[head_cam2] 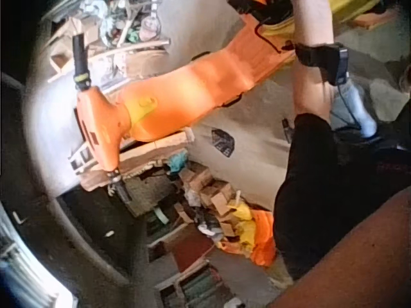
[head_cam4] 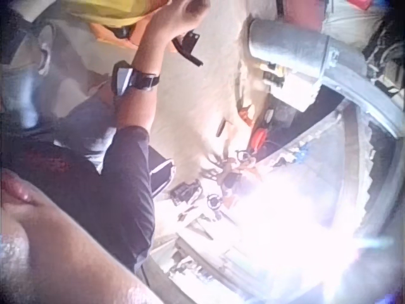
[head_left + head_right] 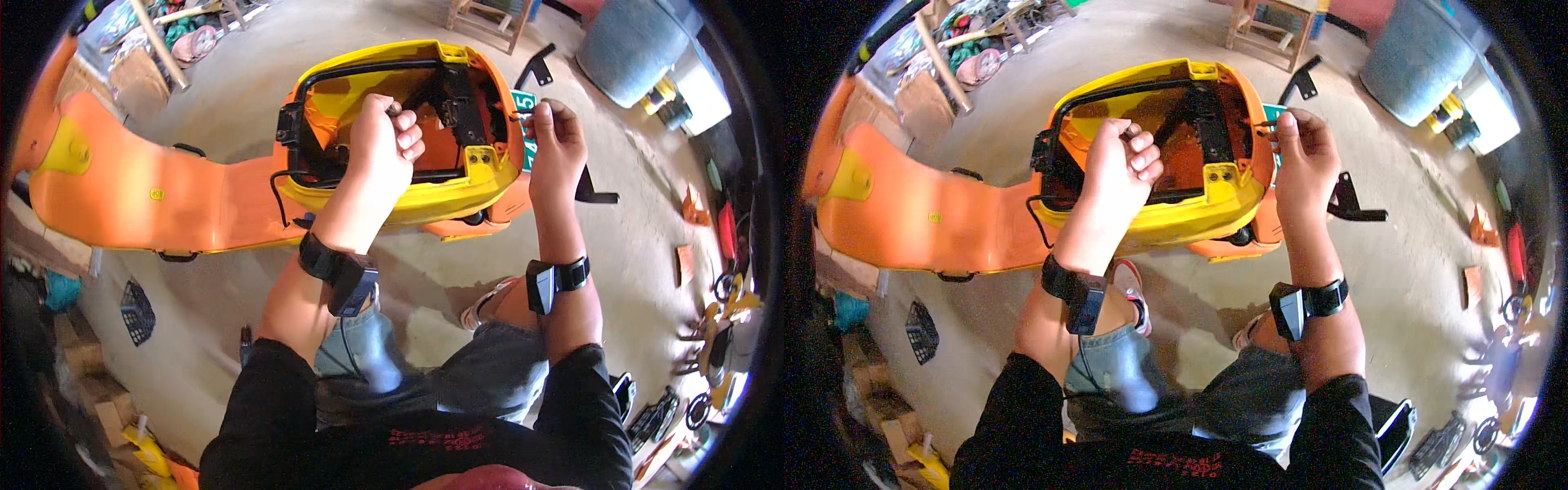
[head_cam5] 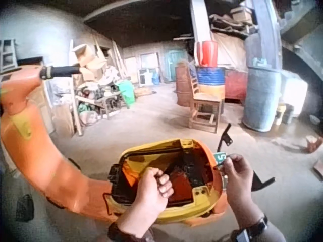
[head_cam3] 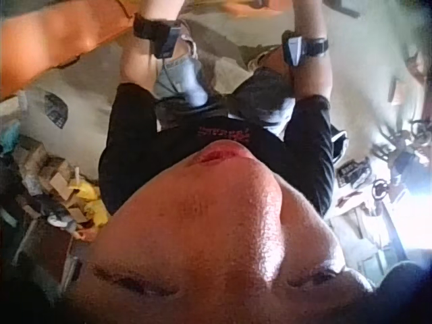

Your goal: Replacing or repairing the battery and electrical components of a yellow scooter.

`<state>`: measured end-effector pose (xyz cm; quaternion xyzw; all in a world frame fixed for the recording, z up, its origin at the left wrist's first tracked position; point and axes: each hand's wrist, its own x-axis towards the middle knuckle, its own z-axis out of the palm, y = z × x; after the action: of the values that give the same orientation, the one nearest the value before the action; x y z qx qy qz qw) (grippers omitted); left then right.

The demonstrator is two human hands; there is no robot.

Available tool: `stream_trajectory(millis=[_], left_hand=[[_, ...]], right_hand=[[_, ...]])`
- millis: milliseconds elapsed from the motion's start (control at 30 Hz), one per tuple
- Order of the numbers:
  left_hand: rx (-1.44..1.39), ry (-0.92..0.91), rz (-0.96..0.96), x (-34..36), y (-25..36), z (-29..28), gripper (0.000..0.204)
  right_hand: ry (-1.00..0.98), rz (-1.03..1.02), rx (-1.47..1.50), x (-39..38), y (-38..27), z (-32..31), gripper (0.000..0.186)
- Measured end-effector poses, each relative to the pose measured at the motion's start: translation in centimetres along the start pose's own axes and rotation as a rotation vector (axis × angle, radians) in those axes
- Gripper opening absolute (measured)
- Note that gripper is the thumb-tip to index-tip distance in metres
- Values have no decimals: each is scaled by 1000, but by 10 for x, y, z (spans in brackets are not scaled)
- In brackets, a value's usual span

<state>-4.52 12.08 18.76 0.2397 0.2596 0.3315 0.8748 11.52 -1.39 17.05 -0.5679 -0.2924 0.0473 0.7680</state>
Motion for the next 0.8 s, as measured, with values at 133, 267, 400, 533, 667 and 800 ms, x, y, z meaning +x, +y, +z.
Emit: stream_trajectory(millis=[133,267,400,533,667,800], left_hand=[[143,12,103,-12,-1,8,20],[65,18,10,-6,3,1,19],[-41,34,-11,3,-6,-2,14],[-53,57,-6,6,-6,-4,13],[-30,24,-33,10,-10,-2,14],[-25,19,-47,11,-9,-5,14]], right_hand=[[19,-87,-121,-3,-2,11,15],[68,-129,-170,-6,2,20,16],[32,-176,-255,3,-9,6,17],[-113,-285,-569,30,-28,33,19],[-304,-267,-682,77,-2,45,20],[-318,-306,-875,91,-1,63,22]])
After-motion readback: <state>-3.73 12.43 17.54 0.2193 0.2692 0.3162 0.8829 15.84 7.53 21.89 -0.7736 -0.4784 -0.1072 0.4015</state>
